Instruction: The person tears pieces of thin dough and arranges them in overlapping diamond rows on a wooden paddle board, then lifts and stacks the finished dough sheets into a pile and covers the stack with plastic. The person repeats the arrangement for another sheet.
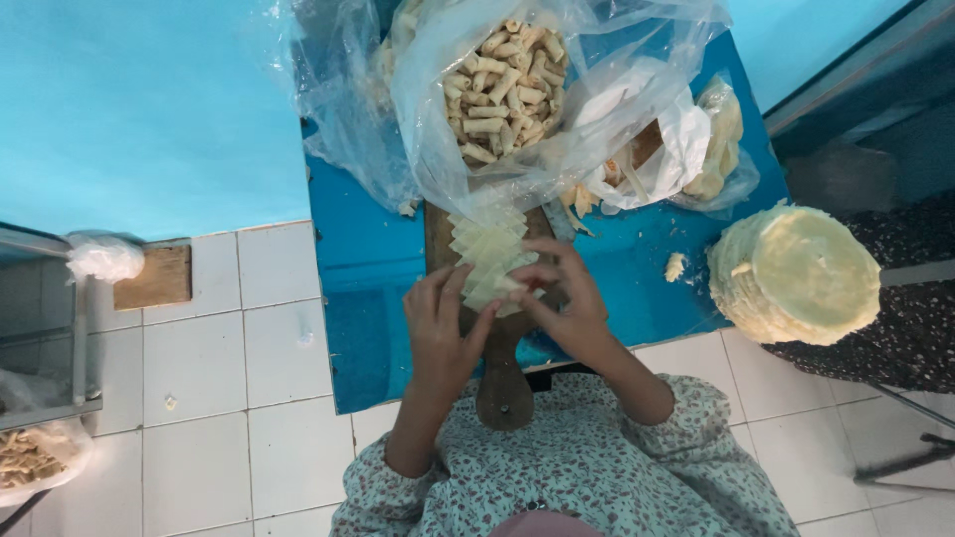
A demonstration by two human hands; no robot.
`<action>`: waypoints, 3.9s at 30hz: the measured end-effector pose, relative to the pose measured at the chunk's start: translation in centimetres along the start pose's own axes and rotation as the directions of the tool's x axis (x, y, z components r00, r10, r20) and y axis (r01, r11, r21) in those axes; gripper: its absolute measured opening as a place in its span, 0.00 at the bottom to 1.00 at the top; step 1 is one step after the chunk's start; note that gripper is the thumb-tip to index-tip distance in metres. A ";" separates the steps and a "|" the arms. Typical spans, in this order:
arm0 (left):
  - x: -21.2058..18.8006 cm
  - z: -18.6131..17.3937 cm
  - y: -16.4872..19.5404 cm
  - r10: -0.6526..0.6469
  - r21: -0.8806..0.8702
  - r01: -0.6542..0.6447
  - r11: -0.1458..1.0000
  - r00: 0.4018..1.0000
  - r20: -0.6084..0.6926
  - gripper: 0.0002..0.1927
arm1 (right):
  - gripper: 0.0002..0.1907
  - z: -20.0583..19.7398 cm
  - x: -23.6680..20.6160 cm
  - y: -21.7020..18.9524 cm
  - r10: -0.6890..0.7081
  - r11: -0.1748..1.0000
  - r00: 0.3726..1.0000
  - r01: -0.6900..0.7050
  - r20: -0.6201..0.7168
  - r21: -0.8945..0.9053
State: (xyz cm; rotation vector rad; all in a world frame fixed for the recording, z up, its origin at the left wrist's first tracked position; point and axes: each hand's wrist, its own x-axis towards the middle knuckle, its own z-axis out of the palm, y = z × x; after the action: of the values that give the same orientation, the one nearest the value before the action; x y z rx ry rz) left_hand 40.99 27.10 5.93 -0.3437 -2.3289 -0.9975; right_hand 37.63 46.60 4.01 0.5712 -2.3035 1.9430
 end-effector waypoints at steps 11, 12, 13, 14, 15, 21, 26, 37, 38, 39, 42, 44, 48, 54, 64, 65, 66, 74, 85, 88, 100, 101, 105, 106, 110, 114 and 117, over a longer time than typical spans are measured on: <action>9.5 -10.3 -6.2 0.174 0.347 -0.146 0.927 0.983 -0.051 0.18 | 0.35 -9.7 6.2 -3.6 -0.494 0.543 0.809 0.003 -0.317 -0.840; 11.7 -10.3 -7.9 0.181 0.339 -0.142 0.930 0.980 -0.087 0.18 | 0.32 -9.5 5.7 -4.0 -0.488 0.585 0.807 0.020 -0.332 -0.811; 13.9 -10.4 -9.7 0.169 0.325 -0.125 0.937 0.979 -0.110 0.25 | 0.29 -9.0 4.7 -4.5 -0.477 0.627 0.808 0.037 -0.346 -0.778; 16.1 -10.1 -11.5 0.192 0.305 -0.145 0.941 0.973 -0.131 0.31 | 0.26 -8.5 3.7 -4.8 -0.461 0.670 0.810 0.048 -0.364 -0.741; 18.2 -9.8 -13.4 0.215 0.285 -0.166 0.944 0.965 -0.152 0.37 | 0.24 -8.0 3.0 -5.0 -0.416 0.717 0.840 0.068 -0.349 -0.693; 24.3 -7.7 -17.3 -0.092 0.198 0.047 0.979 0.970 0.223 0.21 | 0.17 -5.5 -0.8 -5.3 -0.251 0.864 0.935 0.101 -0.249 -0.493; 20.3 -12.2 -11.6 0.228 0.516 -0.165 0.841 0.972 -0.061 0.07 | 0.18 -3.4 -2.8 -6.1 -0.026 0.995 0.973 0.003 -0.231 -0.100; -8.3 -8.8 3.0 0.354 0.352 -0.411 0.841 0.910 0.216 0.21 | 0.50 5.3 -5.6 -5.9 -0.125 0.947 0.984 0.155 -0.124 0.280; -9.8 -9.0 3.3 0.344 0.288 -0.374 0.882 0.927 0.151 0.24 | 0.48 5.9 -5.9 -5.1 -0.077 0.975 0.981 0.111 -0.178 0.191; -10.9 -9.1 3.4 0.326 0.221 -0.337 0.915 0.941 0.085 0.28 | 0.47 6.2 -6.4 -4.1 -0.134 0.979 0.977 0.157 -0.165 0.134; -13.4 -8.3 3.5 0.259 0.476 -0.091 0.875 0.918 -0.301 0.37 | 0.43 6.7 -8.6 -2.3 -0.235 0.972 0.966 0.236 -0.109 -0.009; -14.0 -7.6 2.5 0.186 0.464 0.009 0.886 0.909 -0.373 0.37 | 0.40 6.5 -10.2 -2.0 -0.219 0.974 0.974 0.216 -0.050 -0.067; -14.7 -7.4 1.3 0.106 0.281 0.085 0.956 0.794 -0.598 0.34 | 0.42 3.2 -11.7 -3.1 -0.295 0.915 0.955 0.281 -0.005 -0.289; -14.7 -6.2 2.8 -0.007 0.430 0.162 0.888 0.941 -0.340 0.13 | 0.36 -9.0 -13.7 -5.8 -0.191 0.746 0.959 0.002 -0.211 -0.666; -13.7 -3.8 2.6 -0.047 0.435 0.194 0.879 0.944 -0.326 0.10 | 0.47 -23.2 -13.0 -6.4 -0.125 0.364 0.964 -0.175 -0.234 -0.915; -13.6 -3.8 2.6 -0.051 0.433 0.199 0.879 0.943 -0.328 0.09 | 0.46 -23.8 -12.9 -6.4 -0.093 0.377 0.968 -0.184 -0.235 -0.908; -13.5 -3.7 2.5 -0.054 0.432 0.202 0.879 0.942 -0.331 0.08 | 0.45 -24.4 -12.8 -6.4 -0.060 0.389 0.970 -0.195 -0.236 -0.901; -13.1 -3.7 2.7 -0.064 0.438 0.213 0.873 0.941 -0.331 0.07 | 0.37 -26.6 -12.3 -6.5 0.021 0.467 0.981 -0.178 -0.190 -0.866; -13.1 -3.7 2.3 -0.080 0.446 0.227 0.866 0.942 -0.325 0.07 | 0.45 -23.9 -11.9 -8.0 -0.021 0.370 0.985 -0.152 -0.172 -0.917; -13.2 -4.0 1.9 -0.086 0.453 0.235 0.860 0.941 -0.326 0.08 | 0.40 -24.2 -11.9 -7.9 -0.036 0.432 0.981 -0.155 -0.188 -0.889; -13.3 -4.3 1.3 -0.095 0.464 0.246 0.851 0.941 -0.323 0.08 | 0.39 -24.5 -12.1 -7.5 -0.097 0.456 0.986 -0.075 -0.133 -0.887; -13.3 -4.3 1.3 -0.095 0.462 0.245 0.852 0.941 -0.324 0.08 | 0.38 -24.4 -12.1 -7.5 -0.105 0.433 0.987 -0.068 -0.126 -0.899; -13.3 -4.4 1.3 -0.102 0.468 0.248 0.848 0.943 -0.316 0.08 | 0.34 -24.2 -12.0 -7.3 -0.069 0.486 0.982 -0.123 -0.179 -0.865; -13.3 -4.4 1.3 -0.103 0.470 0.250 0.847 0.943 -0.316 0.07 | 0.33 -24.2 -12.0 -7.2 -0.065 0.461 0.981 -0.133 -0.183 -0.878; -13.3 -4.4 1.4 -0.114 0.457 0.259 0.851 0.940 -0.320 0.07 | 0.35 -23.5 -11.9 -7.0 -0.094 0.353 0.988 -0.085 -0.126 -0.932; -13.0 -4.4 1.3 -0.109 0.454 0.258 0.853 0.938 -0.329 0.08 | 0.35 -23.3 -11.7 -7.0 -0.119 0.322 0.989 -0.047 -0.090 -0.945; -13.0 -4.4 1.2 -0.115 0.444 0.261 0.857 0.937 -0.328 0.08 | 0.33 -23.9 -11.5 -6.4 -0.084 0.366 0.985 -0.109 -0.150 -0.924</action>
State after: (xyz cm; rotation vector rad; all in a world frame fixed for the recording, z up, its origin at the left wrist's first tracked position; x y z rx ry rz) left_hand 53.74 24.60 1.25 0.2279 -2.2640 -0.4725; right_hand 46.13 71.44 11.36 0.2018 -2.7235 0.3200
